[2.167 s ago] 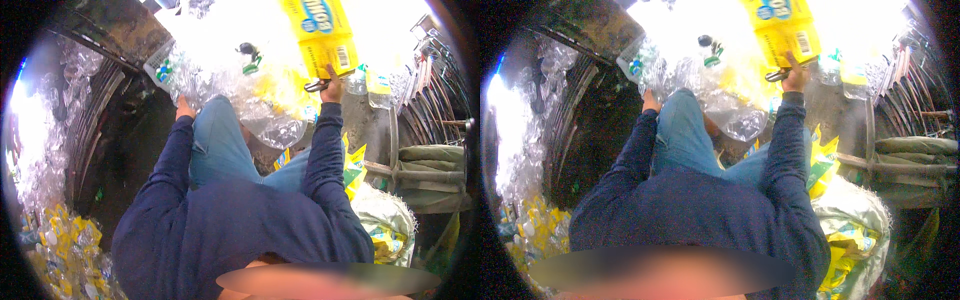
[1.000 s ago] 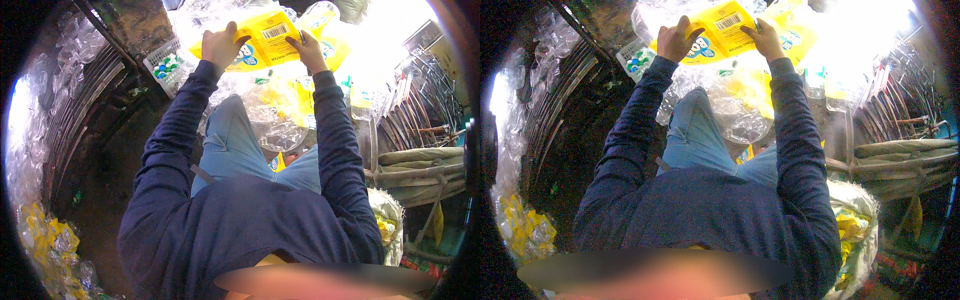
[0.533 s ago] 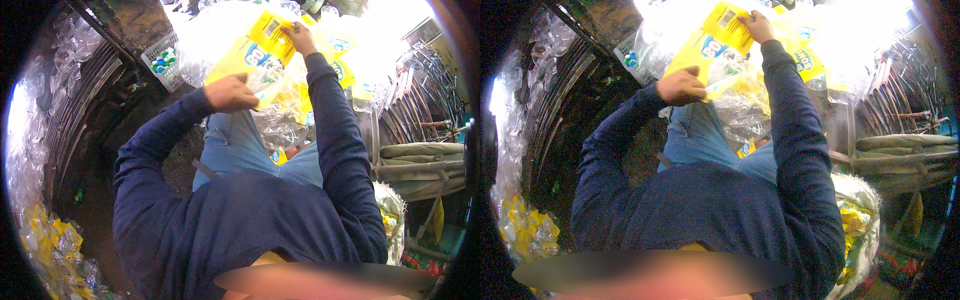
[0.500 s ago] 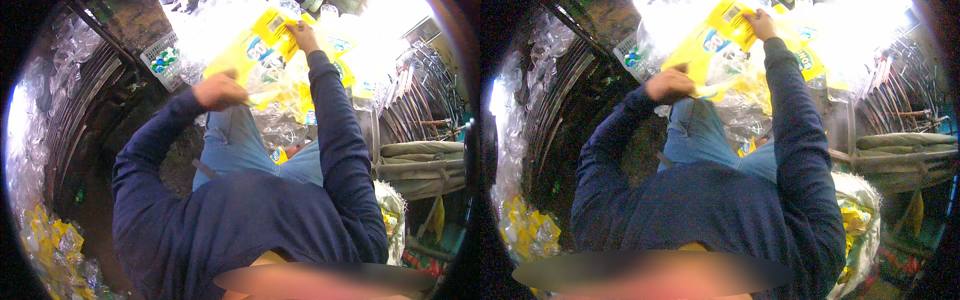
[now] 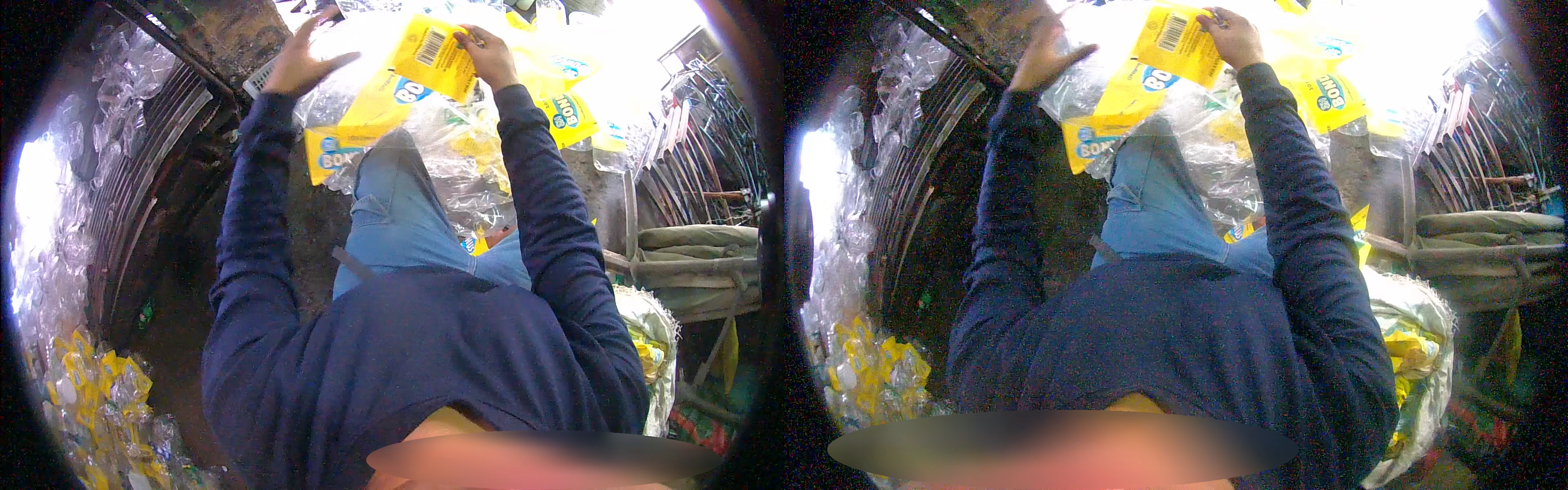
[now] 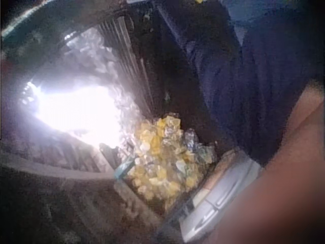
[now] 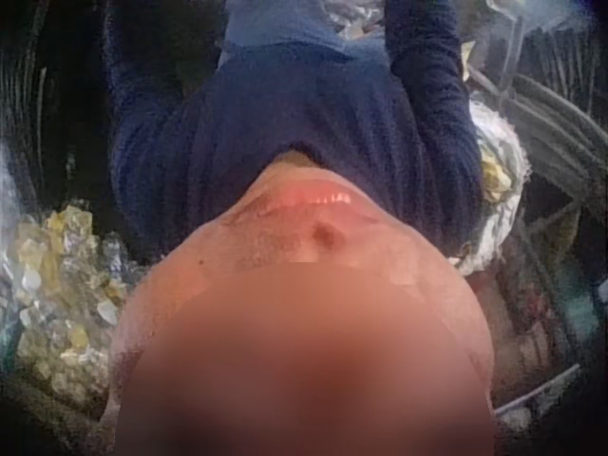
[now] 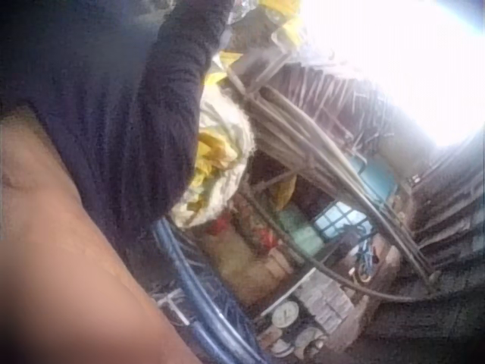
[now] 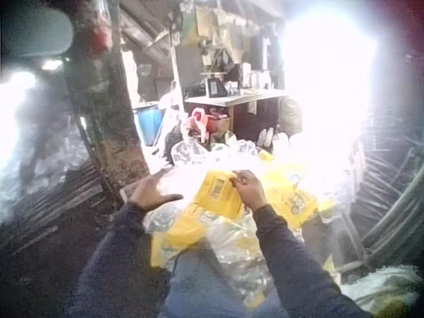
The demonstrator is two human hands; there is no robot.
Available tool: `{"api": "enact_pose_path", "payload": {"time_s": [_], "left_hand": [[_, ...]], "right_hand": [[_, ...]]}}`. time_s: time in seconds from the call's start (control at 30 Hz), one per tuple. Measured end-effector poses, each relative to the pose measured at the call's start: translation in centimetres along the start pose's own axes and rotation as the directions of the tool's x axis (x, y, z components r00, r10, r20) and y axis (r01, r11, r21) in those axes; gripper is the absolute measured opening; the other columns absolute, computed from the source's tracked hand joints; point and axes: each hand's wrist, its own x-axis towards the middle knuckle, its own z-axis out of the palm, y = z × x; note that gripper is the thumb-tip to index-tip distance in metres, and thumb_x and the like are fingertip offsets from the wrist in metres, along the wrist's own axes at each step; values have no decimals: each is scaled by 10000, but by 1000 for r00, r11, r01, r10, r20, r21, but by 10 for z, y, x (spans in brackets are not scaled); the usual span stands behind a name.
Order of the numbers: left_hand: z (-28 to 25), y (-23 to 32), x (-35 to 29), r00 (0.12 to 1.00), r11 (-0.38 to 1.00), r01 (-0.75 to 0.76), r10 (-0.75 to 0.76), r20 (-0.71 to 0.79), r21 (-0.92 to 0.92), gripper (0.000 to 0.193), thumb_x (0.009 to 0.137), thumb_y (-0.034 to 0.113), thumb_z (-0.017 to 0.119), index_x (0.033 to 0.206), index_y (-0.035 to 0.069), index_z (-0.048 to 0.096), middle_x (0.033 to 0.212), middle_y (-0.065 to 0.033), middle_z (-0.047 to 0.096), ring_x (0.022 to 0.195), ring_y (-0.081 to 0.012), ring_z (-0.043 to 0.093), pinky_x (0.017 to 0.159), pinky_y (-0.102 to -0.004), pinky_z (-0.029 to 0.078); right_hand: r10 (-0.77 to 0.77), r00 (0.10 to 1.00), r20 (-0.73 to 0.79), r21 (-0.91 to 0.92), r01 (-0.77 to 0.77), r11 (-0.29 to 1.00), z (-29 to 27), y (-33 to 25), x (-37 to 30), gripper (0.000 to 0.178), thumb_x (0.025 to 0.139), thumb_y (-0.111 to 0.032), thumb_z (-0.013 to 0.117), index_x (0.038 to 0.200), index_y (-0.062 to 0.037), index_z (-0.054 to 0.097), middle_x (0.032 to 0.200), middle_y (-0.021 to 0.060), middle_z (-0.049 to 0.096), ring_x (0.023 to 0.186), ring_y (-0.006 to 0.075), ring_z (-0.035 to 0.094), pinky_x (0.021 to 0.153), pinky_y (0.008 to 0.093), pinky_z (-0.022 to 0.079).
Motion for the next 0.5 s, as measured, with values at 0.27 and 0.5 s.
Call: {"api": "enact_pose_path", "payload": {"time_s": [0.27, 0.5], "left_hand": [[36, 62, 40, 995, 992, 41, -51, 80, 122, 740, 610, 574, 745, 1182, 145, 553, 1086, -77, 638, 879, -264, 654, 796, -362, 512], [46, 98, 36, 1000, 982, -11, 10, 7, 186, 672, 646, 500, 743, 1187, 160, 534, 1179, -82, 589, 1038, -265, 588, 840, -376, 486]], "right_hand": [[706, 704, -76, 570, -550, 610, -35, 0, -95, 665, 677, -386, 799, 1080, 6, 444, 959, 96, 496, 794, 174, 538, 466, 221, 400], [664, 692, 282, 744, -595, 305, -61, 1, -97, 434, 811, -315, 690, 1066, -28, 487, 830, 75, 510, 569, 109, 472, 424, 219, 354]]}}
